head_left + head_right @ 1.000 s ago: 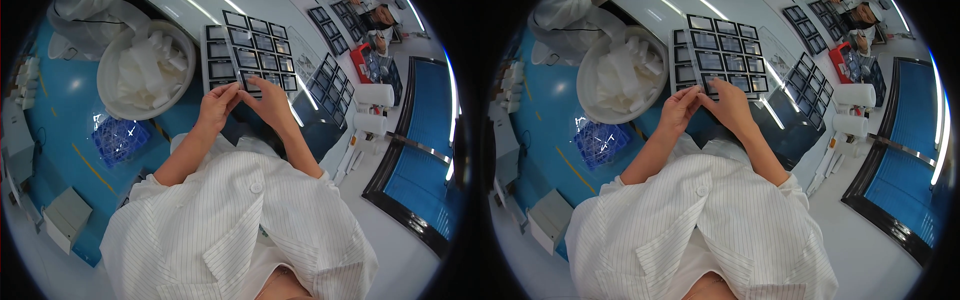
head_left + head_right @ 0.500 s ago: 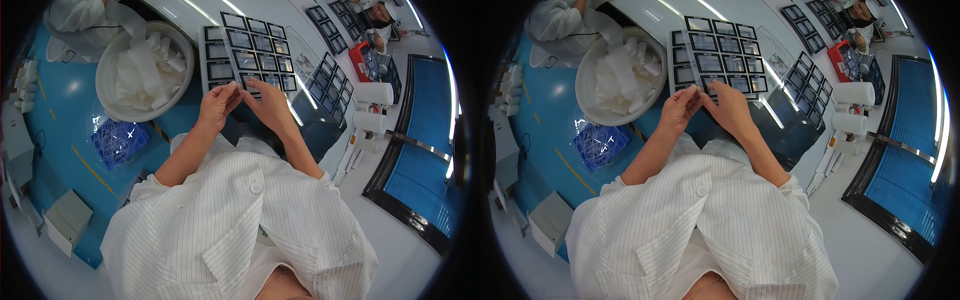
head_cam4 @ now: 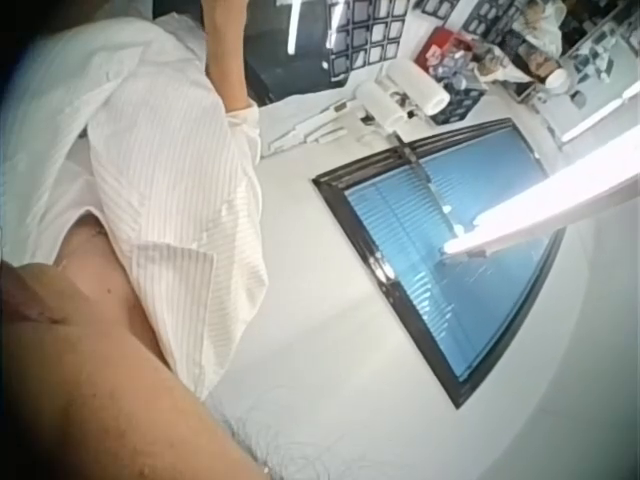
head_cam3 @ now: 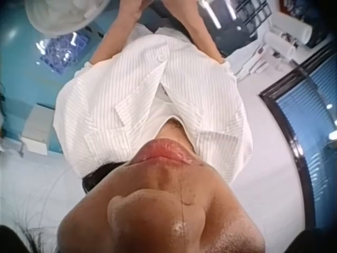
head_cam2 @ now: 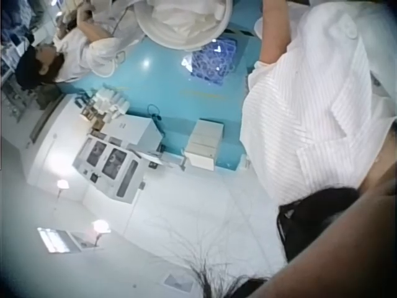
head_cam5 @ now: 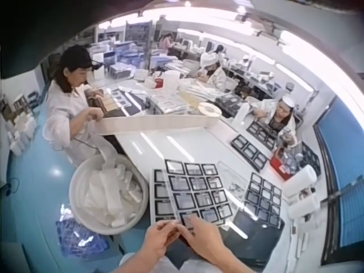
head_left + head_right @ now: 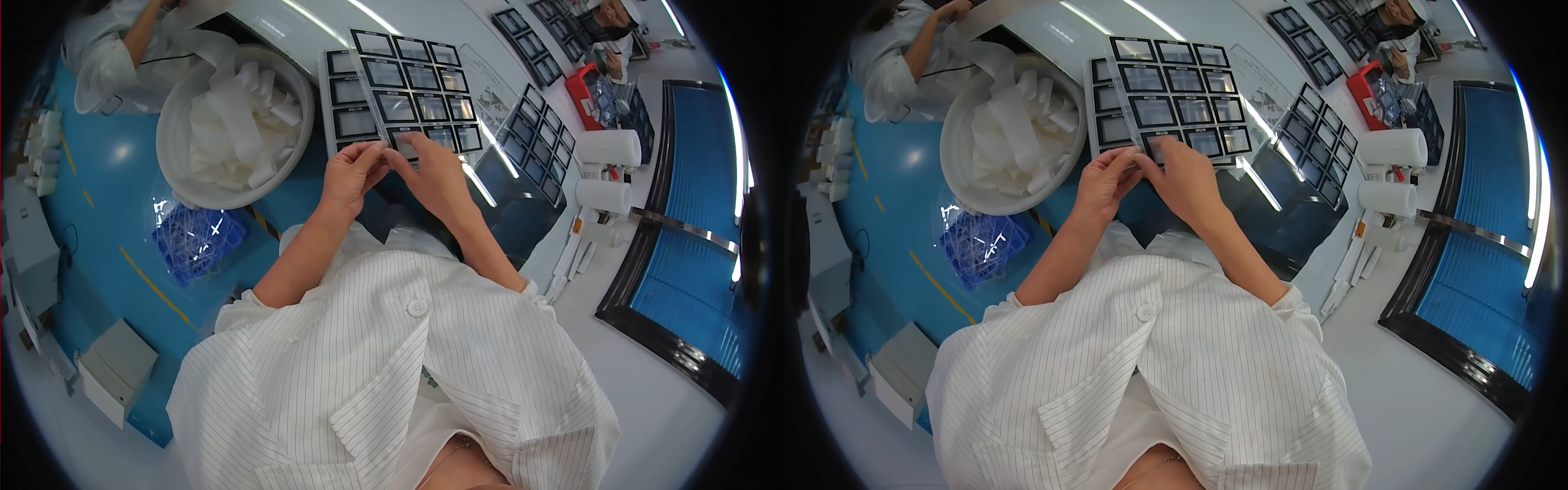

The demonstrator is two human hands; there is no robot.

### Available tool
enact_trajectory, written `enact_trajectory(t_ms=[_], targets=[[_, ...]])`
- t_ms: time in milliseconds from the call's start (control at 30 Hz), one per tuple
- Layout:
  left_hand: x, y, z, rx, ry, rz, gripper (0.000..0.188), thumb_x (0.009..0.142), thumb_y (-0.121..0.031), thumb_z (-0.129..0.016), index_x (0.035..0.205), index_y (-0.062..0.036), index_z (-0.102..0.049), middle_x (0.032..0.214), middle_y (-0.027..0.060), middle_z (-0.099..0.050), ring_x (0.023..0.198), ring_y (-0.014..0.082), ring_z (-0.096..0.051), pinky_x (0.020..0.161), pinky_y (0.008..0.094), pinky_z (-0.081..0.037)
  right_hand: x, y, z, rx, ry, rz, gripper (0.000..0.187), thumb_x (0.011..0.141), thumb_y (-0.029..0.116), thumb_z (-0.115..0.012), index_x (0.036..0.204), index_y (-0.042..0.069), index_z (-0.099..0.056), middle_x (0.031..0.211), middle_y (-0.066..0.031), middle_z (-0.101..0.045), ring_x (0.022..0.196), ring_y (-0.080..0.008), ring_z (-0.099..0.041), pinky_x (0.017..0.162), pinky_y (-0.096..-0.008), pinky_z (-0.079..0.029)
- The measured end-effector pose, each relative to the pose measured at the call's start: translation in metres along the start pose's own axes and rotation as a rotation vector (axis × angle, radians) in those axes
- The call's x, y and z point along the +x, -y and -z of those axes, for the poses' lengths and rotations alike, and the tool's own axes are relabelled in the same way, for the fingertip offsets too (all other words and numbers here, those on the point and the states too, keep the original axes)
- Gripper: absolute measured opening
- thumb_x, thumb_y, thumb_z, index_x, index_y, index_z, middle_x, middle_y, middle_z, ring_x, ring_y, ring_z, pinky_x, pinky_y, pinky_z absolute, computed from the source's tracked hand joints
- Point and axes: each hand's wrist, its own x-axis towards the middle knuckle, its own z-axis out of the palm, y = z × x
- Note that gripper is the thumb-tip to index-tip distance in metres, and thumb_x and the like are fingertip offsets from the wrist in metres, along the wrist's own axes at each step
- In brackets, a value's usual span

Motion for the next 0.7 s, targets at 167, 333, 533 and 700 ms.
enact_trajectory(t_ms=[167,333,533,700], targets=[[0.002,0.005,-0.005,0.033,0.146,-0.133,0.014,0.091,-0.014,-0.063,0.098,-0.0021,-0.067,0.09,0.0038,-0.067,0.081,0.0106,-0.064,0.077,0.0239,-0.054,0.01,0.017,-0.01,-0.293,-0.159,-0.021,0.03,0.083,0.027,-0.066,0.096,0.001,-0.06,0.088,-0.0113,-0.065,0.079,-0.0292,-0.064,0.074,-0.0396,-0.05],[0.0,0.008,-0.008,0.074,0.181,-0.144,0.016,0.091,-0.014,-0.062,0.099,0.0,-0.066,0.091,0.0045,-0.067,0.082,0.01,-0.064,0.077,0.0235,-0.053,0.015,0.01,-0.019,-0.452,-0.378,0.317,0.016,0.077,0.018,-0.065,0.082,0.005,-0.057,0.085,-0.0075,-0.061,0.077,-0.0243,-0.063,0.082,-0.0386,-0.048],[0.003,0.013,0.0,0.167,0.05,-0.143,0.016,0.091,-0.015,-0.063,0.097,-0.0005,-0.066,0.09,0.0034,-0.067,0.082,0.0105,-0.064,0.075,0.0229,-0.053,0.022,-0.001,-0.014,-0.506,-0.37,0.233,0.013,0.077,0.015,-0.063,0.081,0.005,-0.056,0.083,-0.007,-0.061,0.078,-0.025,-0.063,0.073,-0.0375,-0.05],[0.003,0.013,-0.008,0.066,0.121,-0.175,0.017,0.092,-0.014,-0.06,0.1,0.0001,-0.065,0.089,0.0034,-0.066,0.08,0.0102,-0.063,0.077,0.0242,-0.053,0.016,0.009,-0.011,-0.159,-0.286,0.105,0.012,0.076,0.013,-0.062,0.079,0.004,-0.055,0.078,-0.0084,-0.06,0.072,-0.0264,-0.064,0.06,-0.0376,-0.05]])
